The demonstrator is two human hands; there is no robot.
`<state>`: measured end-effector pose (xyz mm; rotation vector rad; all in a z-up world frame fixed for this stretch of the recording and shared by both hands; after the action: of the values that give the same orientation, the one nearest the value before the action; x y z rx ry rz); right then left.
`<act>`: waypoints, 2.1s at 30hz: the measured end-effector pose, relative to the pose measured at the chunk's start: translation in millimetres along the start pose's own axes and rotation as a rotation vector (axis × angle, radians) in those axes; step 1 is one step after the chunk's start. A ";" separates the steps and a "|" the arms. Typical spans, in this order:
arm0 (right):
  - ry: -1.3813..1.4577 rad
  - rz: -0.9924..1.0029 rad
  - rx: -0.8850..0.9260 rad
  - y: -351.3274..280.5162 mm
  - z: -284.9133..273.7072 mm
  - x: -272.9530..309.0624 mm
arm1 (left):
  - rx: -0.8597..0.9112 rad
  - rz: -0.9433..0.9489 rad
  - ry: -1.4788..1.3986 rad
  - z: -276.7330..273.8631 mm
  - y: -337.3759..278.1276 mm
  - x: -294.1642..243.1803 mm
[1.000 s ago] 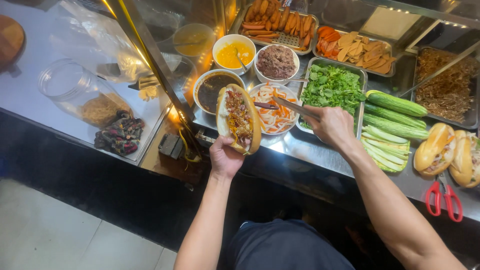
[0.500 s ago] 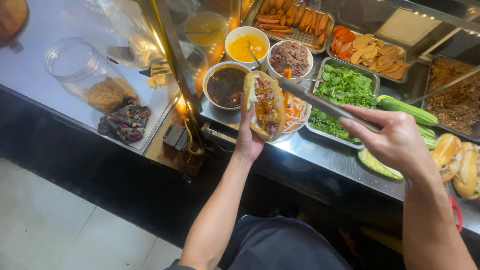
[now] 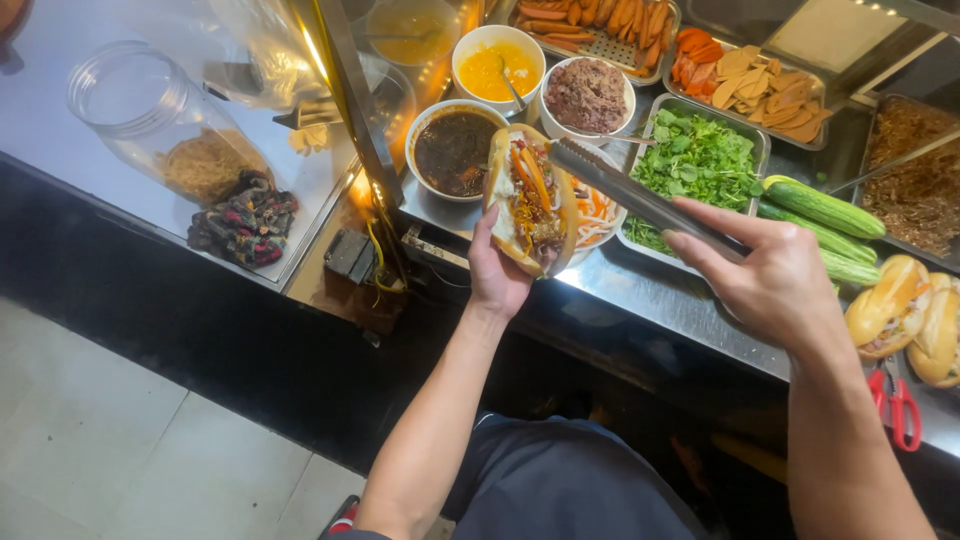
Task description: Assembling a Banh Mi sandwich with meat, vegetables, and sauce, then heating it in a press
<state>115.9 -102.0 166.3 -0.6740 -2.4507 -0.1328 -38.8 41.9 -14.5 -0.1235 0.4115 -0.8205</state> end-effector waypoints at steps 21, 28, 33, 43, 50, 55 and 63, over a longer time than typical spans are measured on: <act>-0.270 -0.022 0.102 123.8 93.4 -132.0 | -0.041 -0.066 -0.066 -55.4 -8.5 -4.1; -0.113 -0.008 0.038 72.0 31.3 -70.8 | -0.057 -0.055 -0.055 -47.3 3.9 -9.6; -0.009 0.205 0.112 37.9 -33.0 -12.2 | 0.082 0.015 0.002 -42.5 25.7 -9.4; -0.323 -0.274 0.045 5.4 -20.0 -4.4 | 0.185 0.075 0.110 -1.0 34.4 3.7; -0.081 -0.251 -0.143 -18.0 9.0 -14.3 | 0.137 0.107 0.054 18.3 22.4 7.6; 0.224 -0.248 -0.335 -16.5 59.5 -20.1 | 0.068 0.063 -0.004 52.9 11.7 16.5; -0.106 -0.393 -0.531 -15.1 98.1 -27.4 | 0.167 0.403 0.167 55.4 10.2 47.3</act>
<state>77.0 -103.5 70.9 -0.4031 -2.6384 -0.9471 19.2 11.4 18.9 0.1809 0.5030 -0.4646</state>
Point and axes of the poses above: each hand's wrist, its own y-axis towards the middle knuckle, its own z-axis out of the palm, x = y × z, the point moved 1 cm from there along y, towards the middle knuckle, and after that the axes turned 7 degrees about -z, right-handed, at the moved point
